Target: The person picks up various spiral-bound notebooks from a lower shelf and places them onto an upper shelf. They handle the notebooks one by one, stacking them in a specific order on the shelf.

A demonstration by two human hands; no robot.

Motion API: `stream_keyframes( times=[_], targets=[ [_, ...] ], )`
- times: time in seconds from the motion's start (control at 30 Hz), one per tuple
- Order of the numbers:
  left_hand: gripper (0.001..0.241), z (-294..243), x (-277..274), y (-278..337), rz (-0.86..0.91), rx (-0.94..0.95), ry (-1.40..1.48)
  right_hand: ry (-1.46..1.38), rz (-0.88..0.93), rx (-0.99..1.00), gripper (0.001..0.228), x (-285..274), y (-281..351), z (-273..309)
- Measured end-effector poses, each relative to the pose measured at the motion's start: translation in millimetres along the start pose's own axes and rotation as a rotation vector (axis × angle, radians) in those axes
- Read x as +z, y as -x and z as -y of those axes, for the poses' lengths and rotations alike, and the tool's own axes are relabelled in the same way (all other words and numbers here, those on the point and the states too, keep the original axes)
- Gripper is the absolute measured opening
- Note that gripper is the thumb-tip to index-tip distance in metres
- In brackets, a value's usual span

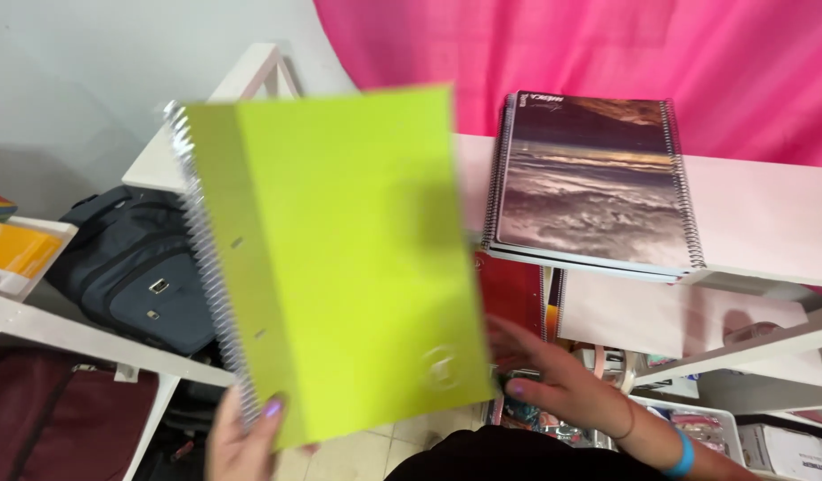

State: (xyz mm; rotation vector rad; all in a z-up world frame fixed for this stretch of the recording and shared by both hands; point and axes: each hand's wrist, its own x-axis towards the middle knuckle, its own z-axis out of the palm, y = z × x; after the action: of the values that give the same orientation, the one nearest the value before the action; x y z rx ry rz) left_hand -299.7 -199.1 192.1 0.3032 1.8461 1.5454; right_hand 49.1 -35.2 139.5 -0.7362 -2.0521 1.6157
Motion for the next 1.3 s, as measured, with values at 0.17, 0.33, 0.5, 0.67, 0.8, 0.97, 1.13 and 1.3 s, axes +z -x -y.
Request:
stream_keyframes(
  times=[0.17, 0.33, 0.5, 0.67, 0.8, 0.97, 1.13, 1.3],
  targets=[
    [0.075, 8.3, 133.4, -29.0, 0.529, 0.33, 0.062, 0.098, -0.51, 0.146, 0.065, -44.6, 19.1, 59.2],
    [0.043, -27.1, 254.5, -51.9, 0.853, 0.282, -0.061, 0.068, -0.841, 0.055, 0.049, -122.8, 5.0, 56.0],
    [0.062, -23.1, 311.9, -71.5, 0.814, 0.479, -0.333, 0.22, -0.931, 0.107, 0.056, -172.0, 6.2, 7.0],
    [0.073, -39.4, 315.9, -68.2, 0.723, 0.597, -0.661, 0.462, -1.021, 0.291, 0.065, -163.7, 17.5, 24.8],
    [0.072, -54.6, 308.8, -56.6, 0.715, 0.632, -0.874, 0.621, -1.044, 0.349, 0.069, -158.3, 16.9, 26.2],
    [0.084, -71.3, 292.4, -30.1, 0.715, 0.708, -0.892, 0.829, -1.078, 0.257, 0.055, -157.9, 20.0, 8.6],
    [0.081, -26.4, 302.6, -40.9, 0.803, 0.744, -0.452, 0.469, -1.086, 0.282, 0.065, -154.4, 7.3, -13.6],
    [0.077, -17.6, 306.7, -32.4, 0.769, 0.643, -0.427, 0.557, -1.09, 0.252, 0.057, -156.8, 15.0, -20.7]
  ],
)
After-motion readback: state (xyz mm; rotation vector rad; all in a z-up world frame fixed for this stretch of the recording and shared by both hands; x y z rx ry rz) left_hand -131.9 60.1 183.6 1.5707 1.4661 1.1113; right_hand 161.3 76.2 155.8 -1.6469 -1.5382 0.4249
